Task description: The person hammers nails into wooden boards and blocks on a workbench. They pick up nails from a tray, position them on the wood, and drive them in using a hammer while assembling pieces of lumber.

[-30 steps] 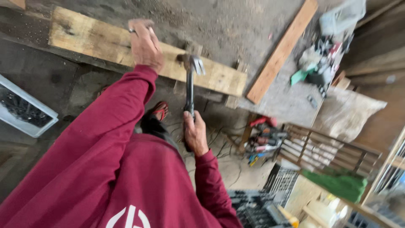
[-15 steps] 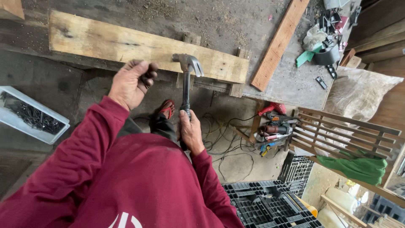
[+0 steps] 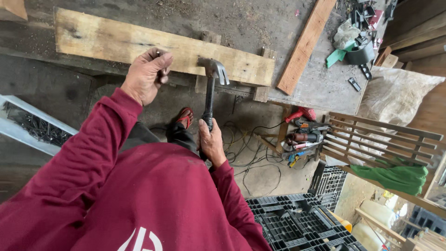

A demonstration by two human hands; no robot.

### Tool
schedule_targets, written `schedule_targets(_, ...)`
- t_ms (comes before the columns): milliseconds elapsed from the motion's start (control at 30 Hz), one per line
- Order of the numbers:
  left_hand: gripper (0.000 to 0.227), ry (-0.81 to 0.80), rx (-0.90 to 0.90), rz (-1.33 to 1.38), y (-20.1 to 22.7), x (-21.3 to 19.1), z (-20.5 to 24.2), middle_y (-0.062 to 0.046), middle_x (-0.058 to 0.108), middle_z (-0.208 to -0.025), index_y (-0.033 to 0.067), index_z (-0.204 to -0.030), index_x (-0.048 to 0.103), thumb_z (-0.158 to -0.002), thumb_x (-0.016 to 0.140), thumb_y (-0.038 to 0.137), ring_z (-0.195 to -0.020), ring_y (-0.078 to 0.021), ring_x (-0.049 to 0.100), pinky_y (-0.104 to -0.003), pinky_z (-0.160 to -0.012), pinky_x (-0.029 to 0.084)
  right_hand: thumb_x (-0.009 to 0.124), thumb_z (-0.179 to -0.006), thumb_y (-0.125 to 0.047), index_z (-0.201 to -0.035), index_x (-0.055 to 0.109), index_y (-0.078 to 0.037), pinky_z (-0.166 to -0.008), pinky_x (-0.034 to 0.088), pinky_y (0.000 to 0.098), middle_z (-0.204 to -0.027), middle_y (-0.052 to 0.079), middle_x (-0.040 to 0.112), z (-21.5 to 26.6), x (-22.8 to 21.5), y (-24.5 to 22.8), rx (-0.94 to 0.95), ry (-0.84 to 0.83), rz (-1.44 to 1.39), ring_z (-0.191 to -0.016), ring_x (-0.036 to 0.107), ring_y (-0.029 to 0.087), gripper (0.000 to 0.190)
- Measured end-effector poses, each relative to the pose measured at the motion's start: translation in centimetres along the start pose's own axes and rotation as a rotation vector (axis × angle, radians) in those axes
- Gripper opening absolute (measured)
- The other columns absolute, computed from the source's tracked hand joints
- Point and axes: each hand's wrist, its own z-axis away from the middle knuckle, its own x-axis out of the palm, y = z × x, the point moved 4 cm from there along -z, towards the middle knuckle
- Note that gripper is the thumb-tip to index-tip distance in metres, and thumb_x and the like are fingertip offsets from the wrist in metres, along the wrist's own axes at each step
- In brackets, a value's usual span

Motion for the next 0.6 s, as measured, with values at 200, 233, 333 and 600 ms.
schedule_targets(200,0.012,-0.012,0.419,-0.795,0.5,1.6,-3.0,0.004,0.071,-0.084,0.0055,-0.102,0.079,-0.098,0.08,0.016,-0.073,-0.0067,0.059,-0.025,-0.067,0.049,0.062,-0.104,-0.032,-0.099,0.054,-0.007,-0.042,0.038,0.0258,-0.065,-0.004,0.05,0.8,0.1,0.4,-0.043,0.039,0.067,-0.048,0.044,0.007,0.027)
schedule_targets(233,0.013,-0.001,0.427,-0.877,0.2,1.6,-3.6,0.002,0.072,-0.083,0.0055,-0.103,0.08,-0.098,0.08,0.017,-0.072,-0.0083,0.058,-0.026,-0.065,0.048,0.062,-0.104,-0.032,-0.1,0.055,-0.008,-0.043,0.038,0.0252,-0.065,-0.005,0.049,0.6,0.2,0.5,-0.048,0.051,0.108,-0.049,0.043,0.006,0.026)
schedule_targets(333,0.014,-0.054,0.612,-1.004,0.0,1.6,-4.4,-0.004,0.072,-0.087,0.0027,-0.105,0.08,-0.097,0.082,0.014,-0.077,-0.0129,0.06,-0.028,-0.069,0.049,0.063,-0.106,-0.031,-0.1,0.055,-0.007,-0.049,0.04,0.0251,-0.07,-0.006,0.05,0.1,0.3,0.2,-0.108,0.047,0.22,-0.057,0.044,0.004,0.026)
schedule_targets(600,0.016,-0.169,0.65,-0.741,-1.3,0.6,-4.8,-0.007,0.075,-0.101,0.0001,-0.112,0.077,-0.096,0.079,0.001,-0.09,-0.0146,0.067,-0.028,-0.079,0.055,0.063,-0.101,-0.033,-0.097,0.056,-0.007,-0.049,0.041,0.026,-0.066,-0.004,0.054,2.7,0.3,-1.8,-0.106,0.116,0.16,-0.055,0.047,0.005,0.027)
